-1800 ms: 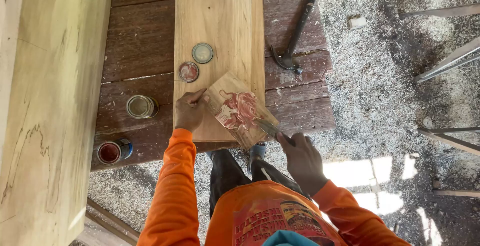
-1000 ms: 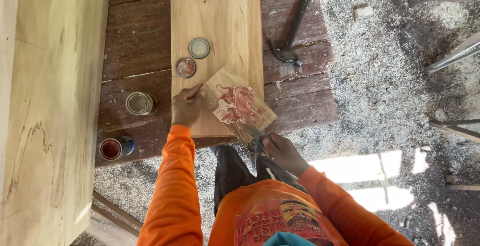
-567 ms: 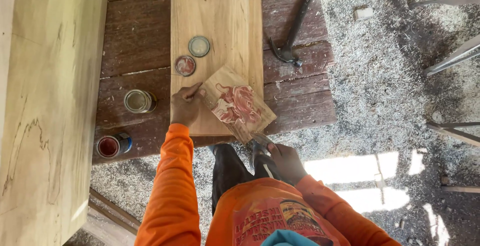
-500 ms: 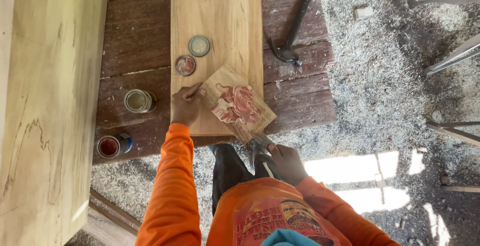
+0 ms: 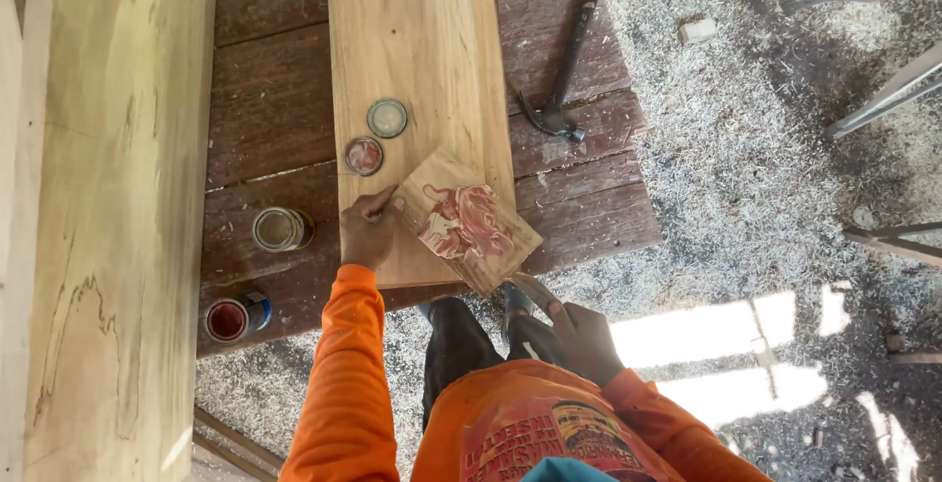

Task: Apply wood putty to a wooden plank using a scraper.

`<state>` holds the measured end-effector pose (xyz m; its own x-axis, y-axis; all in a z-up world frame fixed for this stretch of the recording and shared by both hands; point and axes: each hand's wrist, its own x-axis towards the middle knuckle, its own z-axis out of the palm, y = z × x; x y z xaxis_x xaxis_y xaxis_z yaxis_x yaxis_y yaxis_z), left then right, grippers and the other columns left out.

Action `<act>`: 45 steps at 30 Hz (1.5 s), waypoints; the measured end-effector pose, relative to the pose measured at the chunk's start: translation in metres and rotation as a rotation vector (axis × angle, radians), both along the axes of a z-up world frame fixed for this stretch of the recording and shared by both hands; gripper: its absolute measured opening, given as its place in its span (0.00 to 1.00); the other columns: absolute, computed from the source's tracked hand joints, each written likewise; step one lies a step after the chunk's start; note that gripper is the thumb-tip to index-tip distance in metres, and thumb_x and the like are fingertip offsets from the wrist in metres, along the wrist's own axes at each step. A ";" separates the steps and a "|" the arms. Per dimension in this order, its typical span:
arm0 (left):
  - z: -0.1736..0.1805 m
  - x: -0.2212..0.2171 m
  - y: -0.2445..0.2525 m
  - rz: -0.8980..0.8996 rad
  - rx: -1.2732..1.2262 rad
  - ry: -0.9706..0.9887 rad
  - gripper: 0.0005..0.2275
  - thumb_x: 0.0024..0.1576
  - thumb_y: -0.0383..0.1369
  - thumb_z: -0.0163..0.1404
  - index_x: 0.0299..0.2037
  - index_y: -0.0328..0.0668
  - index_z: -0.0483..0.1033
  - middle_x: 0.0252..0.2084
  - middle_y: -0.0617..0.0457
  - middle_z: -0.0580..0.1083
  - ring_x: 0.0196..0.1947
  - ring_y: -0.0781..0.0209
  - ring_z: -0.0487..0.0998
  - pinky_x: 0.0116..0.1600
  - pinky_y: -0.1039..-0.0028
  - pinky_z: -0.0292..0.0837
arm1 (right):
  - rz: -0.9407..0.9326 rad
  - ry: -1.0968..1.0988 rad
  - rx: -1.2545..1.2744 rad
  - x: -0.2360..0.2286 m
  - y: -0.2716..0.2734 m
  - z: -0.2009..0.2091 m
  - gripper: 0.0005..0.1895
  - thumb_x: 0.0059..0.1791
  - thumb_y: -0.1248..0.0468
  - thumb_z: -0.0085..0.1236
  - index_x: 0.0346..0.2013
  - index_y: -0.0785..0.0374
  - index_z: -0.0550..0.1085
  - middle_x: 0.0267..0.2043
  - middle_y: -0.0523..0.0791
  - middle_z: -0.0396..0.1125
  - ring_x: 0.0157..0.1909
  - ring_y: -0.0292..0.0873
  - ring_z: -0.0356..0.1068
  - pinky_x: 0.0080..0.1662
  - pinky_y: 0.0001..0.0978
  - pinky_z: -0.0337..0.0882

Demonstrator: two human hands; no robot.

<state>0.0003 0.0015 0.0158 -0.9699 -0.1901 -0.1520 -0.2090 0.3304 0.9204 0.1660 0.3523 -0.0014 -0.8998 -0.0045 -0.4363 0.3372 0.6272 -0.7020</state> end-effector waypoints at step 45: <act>-0.023 -0.009 -0.023 -0.154 -0.008 0.101 0.13 0.57 0.28 0.59 0.52 0.36 0.82 0.41 0.50 0.80 0.39 0.69 0.79 0.45 0.79 0.74 | -0.320 0.430 0.033 -0.007 -0.070 0.015 0.13 0.57 0.62 0.43 0.46 0.67 0.74 0.41 0.52 0.69 0.35 0.54 0.70 0.39 0.46 0.71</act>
<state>-0.0089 -0.0216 -0.0075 -0.9979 -0.0388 -0.0516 -0.0621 0.3587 0.9314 0.1593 0.2821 0.0131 -0.9516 0.3065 -0.0236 0.2015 0.5640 -0.8008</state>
